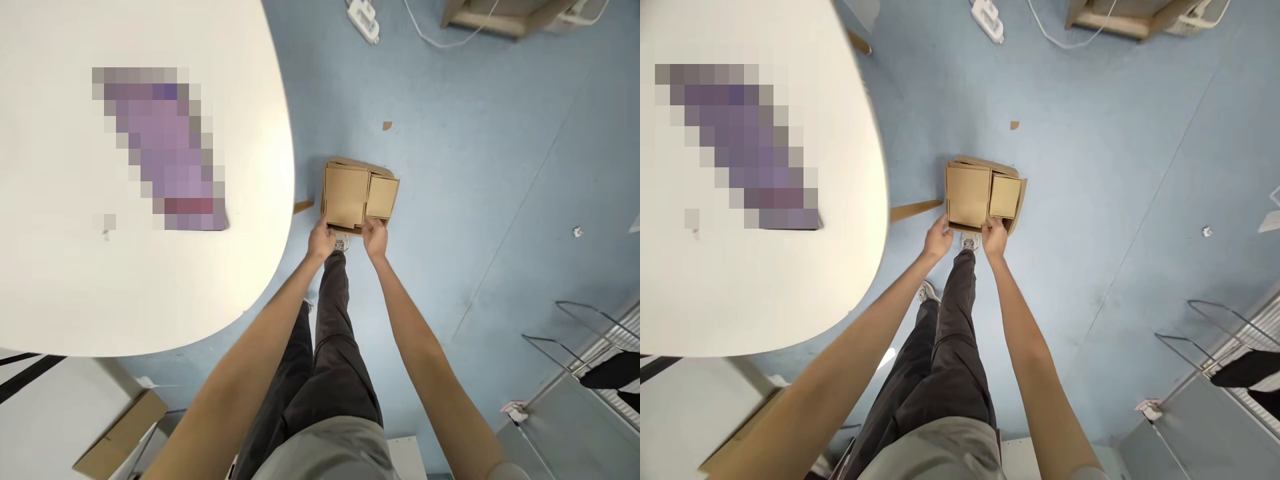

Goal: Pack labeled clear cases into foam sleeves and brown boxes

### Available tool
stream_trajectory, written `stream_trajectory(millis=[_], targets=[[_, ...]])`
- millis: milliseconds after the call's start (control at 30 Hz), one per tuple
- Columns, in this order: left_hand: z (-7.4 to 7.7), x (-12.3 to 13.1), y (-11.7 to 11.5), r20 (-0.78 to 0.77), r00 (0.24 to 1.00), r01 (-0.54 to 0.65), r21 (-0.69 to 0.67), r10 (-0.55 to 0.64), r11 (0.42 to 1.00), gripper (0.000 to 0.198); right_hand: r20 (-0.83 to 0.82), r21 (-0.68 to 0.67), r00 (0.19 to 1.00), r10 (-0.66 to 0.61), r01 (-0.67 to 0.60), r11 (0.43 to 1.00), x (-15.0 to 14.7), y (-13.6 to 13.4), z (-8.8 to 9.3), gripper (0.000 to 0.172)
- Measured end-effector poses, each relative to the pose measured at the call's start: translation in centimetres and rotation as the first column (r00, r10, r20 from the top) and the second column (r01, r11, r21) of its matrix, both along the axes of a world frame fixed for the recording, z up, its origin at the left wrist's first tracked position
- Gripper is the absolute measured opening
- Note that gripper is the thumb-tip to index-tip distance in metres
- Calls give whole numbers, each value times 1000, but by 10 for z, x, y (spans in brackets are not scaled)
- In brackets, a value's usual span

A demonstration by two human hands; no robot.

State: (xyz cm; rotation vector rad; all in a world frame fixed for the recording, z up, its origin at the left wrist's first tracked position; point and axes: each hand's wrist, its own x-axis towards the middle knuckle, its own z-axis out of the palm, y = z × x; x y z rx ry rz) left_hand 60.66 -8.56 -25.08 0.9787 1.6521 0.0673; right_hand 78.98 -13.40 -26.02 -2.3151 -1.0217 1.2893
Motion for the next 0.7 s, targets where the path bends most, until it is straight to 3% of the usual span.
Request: stream_trajectory(millis=[100,233,400,567,700], targets=[[55,-10,-29,14,1000,13,-55,-12,998,49,-36,4,997,-72,72,997,-20,-23,51,36],[124,-28,-63,159,987,6,-78,6,997,37,-67,41,996,-50,53,998,-39,-46,120,41],[200,-59,-87,374,927,-17,-39,31,999,29,-68,137,996,-54,63,989,-59,-59,203,50],[269,-109,-93,499,866,-62,26,41,998,32,-49,249,994,-102,111,962,-103,-63,277,52],[317,-169,-96,556,831,-115,146,14,983,39,-69,366,994,-82,102,925,-157,-64,319,59]])
